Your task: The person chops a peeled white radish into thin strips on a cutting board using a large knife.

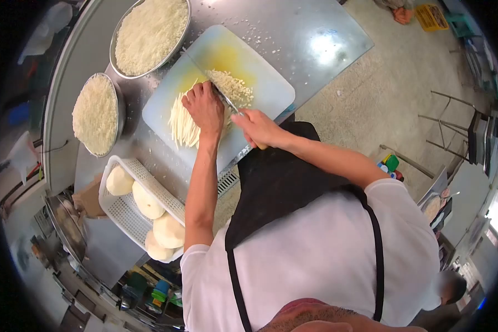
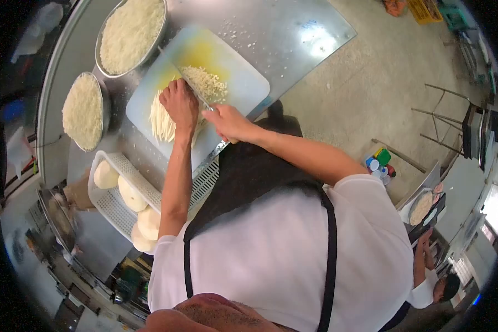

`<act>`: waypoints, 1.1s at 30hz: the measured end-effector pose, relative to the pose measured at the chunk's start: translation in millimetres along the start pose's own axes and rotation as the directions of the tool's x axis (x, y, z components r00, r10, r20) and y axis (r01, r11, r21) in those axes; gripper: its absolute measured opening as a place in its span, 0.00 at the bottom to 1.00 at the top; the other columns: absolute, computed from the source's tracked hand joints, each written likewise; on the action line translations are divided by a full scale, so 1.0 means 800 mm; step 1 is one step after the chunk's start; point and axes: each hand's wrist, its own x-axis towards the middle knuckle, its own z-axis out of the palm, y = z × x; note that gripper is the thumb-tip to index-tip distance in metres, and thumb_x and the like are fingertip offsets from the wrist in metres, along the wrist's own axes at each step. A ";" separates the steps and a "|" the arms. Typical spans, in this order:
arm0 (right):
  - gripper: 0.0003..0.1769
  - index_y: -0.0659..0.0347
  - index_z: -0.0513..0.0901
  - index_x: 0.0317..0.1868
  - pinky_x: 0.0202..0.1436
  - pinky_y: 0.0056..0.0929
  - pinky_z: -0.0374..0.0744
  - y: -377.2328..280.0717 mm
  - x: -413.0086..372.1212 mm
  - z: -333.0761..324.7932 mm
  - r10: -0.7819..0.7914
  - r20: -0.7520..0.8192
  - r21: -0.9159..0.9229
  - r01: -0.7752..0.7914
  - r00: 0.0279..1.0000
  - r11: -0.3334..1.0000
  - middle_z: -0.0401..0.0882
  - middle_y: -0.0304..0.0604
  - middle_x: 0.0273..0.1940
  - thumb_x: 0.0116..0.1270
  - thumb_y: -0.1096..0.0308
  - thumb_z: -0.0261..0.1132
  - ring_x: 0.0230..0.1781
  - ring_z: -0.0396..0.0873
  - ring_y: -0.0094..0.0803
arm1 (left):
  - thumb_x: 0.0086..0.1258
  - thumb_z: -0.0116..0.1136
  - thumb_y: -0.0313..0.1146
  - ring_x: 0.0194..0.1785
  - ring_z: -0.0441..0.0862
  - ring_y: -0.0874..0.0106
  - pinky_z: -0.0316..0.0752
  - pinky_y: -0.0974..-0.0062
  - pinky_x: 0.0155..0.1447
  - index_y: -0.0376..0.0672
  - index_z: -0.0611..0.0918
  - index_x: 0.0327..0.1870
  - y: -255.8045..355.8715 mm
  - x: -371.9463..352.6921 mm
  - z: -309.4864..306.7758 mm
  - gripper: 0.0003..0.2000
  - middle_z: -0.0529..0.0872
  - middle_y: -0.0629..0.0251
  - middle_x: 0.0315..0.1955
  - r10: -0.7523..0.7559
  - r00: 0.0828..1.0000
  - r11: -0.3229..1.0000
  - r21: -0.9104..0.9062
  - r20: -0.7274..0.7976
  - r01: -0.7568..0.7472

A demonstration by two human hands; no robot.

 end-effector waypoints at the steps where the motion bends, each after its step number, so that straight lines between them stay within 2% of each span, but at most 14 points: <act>1: 0.25 0.65 0.78 0.43 0.18 0.29 0.74 -0.001 0.015 -0.002 0.006 -0.016 0.000 -0.006 1.000 1.000 0.75 0.40 0.22 0.82 0.47 0.57 0.15 0.75 0.26 | 0.68 0.58 0.28 0.49 0.77 0.58 0.65 0.56 0.59 0.44 0.82 0.48 -0.002 0.001 -0.002 0.09 0.82 0.60 0.42 -0.009 1.000 1.000 0.010 -0.003 0.009; 3: 0.25 0.65 0.78 0.43 0.18 0.28 0.74 -0.001 0.014 0.000 0.016 -0.033 0.017 -0.016 0.999 1.000 0.75 0.39 0.22 0.81 0.47 0.58 0.15 0.74 0.26 | 0.72 0.56 0.29 0.51 0.78 0.57 0.66 0.57 0.60 0.44 0.83 0.49 -0.011 0.002 -0.006 0.08 0.83 0.60 0.44 0.009 0.998 0.993 -0.120 0.056 -0.002; 4: 0.25 0.65 0.79 0.43 0.18 0.28 0.74 -0.012 0.010 -0.009 0.018 -0.023 -0.005 -0.018 1.000 1.000 0.75 0.39 0.22 0.81 0.47 0.58 0.15 0.74 0.26 | 0.74 0.56 0.31 0.54 0.79 0.56 0.68 0.56 0.61 0.44 0.84 0.53 -0.019 0.007 -0.008 0.11 0.84 0.59 0.45 -0.013 1.000 0.967 -0.254 0.012 0.015; 7: 0.25 0.64 0.81 0.42 0.18 0.28 0.73 -0.037 -0.002 -0.025 0.033 -0.040 -0.033 -0.035 0.999 0.999 0.74 0.39 0.21 0.79 0.45 0.60 0.15 0.73 0.25 | 0.75 0.57 0.33 0.55 0.79 0.55 0.70 0.55 0.62 0.45 0.84 0.57 -0.040 0.025 -0.024 0.13 0.85 0.57 0.46 -0.070 0.995 0.993 -0.104 -0.068 0.063; 9: 0.27 0.67 0.81 0.37 0.19 0.33 0.75 -0.063 -0.018 -0.041 0.034 -0.005 -0.207 -0.034 0.999 0.978 0.79 0.43 0.22 0.77 0.46 0.61 0.15 0.78 0.30 | 0.75 0.58 0.34 0.53 0.81 0.54 0.72 0.55 0.60 0.47 0.85 0.57 -0.065 0.026 -0.018 0.13 0.85 0.56 0.45 -0.047 0.998 0.997 -0.067 -0.029 0.045; 11: 0.27 0.67 0.83 0.40 0.19 0.34 0.75 -0.069 -0.022 -0.048 0.018 0.000 -0.245 -0.017 1.000 0.969 0.78 0.44 0.21 0.77 0.45 0.61 0.15 0.78 0.31 | 0.74 0.58 0.33 0.51 0.82 0.53 0.73 0.56 0.59 0.47 0.86 0.56 -0.080 0.025 -0.010 0.13 0.85 0.55 0.46 0.009 0.954 0.978 -0.203 0.299 0.055; 15: 0.28 0.68 0.83 0.41 0.20 0.36 0.76 -0.083 -0.035 -0.057 0.012 0.057 -0.361 0.010 0.998 0.933 0.76 0.44 0.19 0.77 0.45 0.60 0.15 0.78 0.33 | 0.73 0.59 0.32 0.50 0.82 0.53 0.74 0.55 0.56 0.45 0.86 0.53 -0.081 0.022 -0.008 0.12 0.85 0.56 0.45 0.047 0.965 0.954 -0.299 0.257 0.033; 17: 0.28 0.68 0.82 0.41 0.20 0.37 0.76 -0.086 -0.034 -0.056 0.034 0.061 -0.374 -0.009 0.998 0.927 0.76 0.44 0.18 0.77 0.45 0.59 0.15 0.78 0.33 | 0.70 0.59 0.31 0.49 0.82 0.54 0.73 0.55 0.54 0.44 0.85 0.50 -0.053 0.012 -0.009 0.11 0.85 0.58 0.44 -0.086 0.991 0.973 -0.205 0.107 0.106; 19: 0.30 0.65 0.80 0.67 0.16 0.30 0.70 -0.074 -0.022 -0.050 0.045 0.084 -0.368 -0.011 0.995 0.930 0.74 0.38 0.20 0.80 0.47 0.58 0.14 0.73 0.24 | 0.69 0.59 0.31 0.50 0.81 0.56 0.71 0.57 0.55 0.44 0.84 0.48 -0.035 0.008 -0.011 0.09 0.85 0.59 0.44 -0.076 0.995 0.987 -0.137 0.069 0.085; 20: 0.30 0.65 0.80 0.67 0.16 0.30 0.70 -0.061 -0.008 -0.048 0.053 0.083 -0.368 -0.019 0.995 0.930 0.74 0.38 0.20 0.80 0.47 0.58 0.14 0.73 0.24 | 0.69 0.59 0.31 0.50 0.80 0.57 0.70 0.57 0.56 0.44 0.84 0.48 -0.030 0.009 -0.014 0.09 0.84 0.60 0.43 -0.063 0.996 0.992 -0.107 0.056 0.069; 22: 0.28 0.69 0.81 0.40 0.20 0.37 0.76 -0.057 0.016 -0.046 -0.045 0.067 -0.360 0.066 0.997 0.931 0.76 0.44 0.18 0.78 0.46 0.59 0.15 0.78 0.33 | 0.68 0.59 0.31 0.50 0.80 0.58 0.69 0.58 0.57 0.44 0.84 0.48 -0.025 0.007 -0.015 0.09 0.84 0.60 0.43 -0.052 0.998 0.995 -0.081 0.039 0.055; 25: 0.27 0.69 0.80 0.41 0.19 0.37 0.75 -0.087 -0.002 -0.056 0.092 0.079 -0.391 -0.054 0.993 0.919 0.76 0.43 0.18 0.78 0.46 0.59 0.15 0.78 0.33 | 0.68 0.60 0.31 0.51 0.79 0.59 0.68 0.57 0.57 0.44 0.83 0.48 -0.026 0.008 -0.015 0.10 0.84 0.61 0.44 -0.058 0.998 0.992 -0.117 -0.002 0.057; 30: 0.27 0.68 0.80 0.39 0.21 0.37 0.77 -0.068 0.020 -0.045 0.036 0.088 -0.365 -0.001 0.995 0.931 0.77 0.44 0.19 0.77 0.47 0.60 0.15 0.79 0.34 | 0.67 0.60 0.31 0.52 0.80 0.59 0.68 0.57 0.58 0.44 0.83 0.49 -0.027 0.007 -0.015 0.11 0.85 0.63 0.46 -0.081 0.995 0.993 -0.084 0.063 0.086; 33: 0.26 0.67 0.79 0.38 0.20 0.36 0.77 -0.086 0.012 -0.052 0.036 0.096 -0.388 0.004 0.995 0.921 0.77 0.44 0.20 0.77 0.47 0.60 0.14 0.78 0.34 | 0.67 0.60 0.31 0.52 0.80 0.59 0.68 0.57 0.58 0.44 0.83 0.48 -0.027 0.008 -0.013 0.10 0.85 0.63 0.45 -0.064 0.998 0.989 -0.133 0.004 0.064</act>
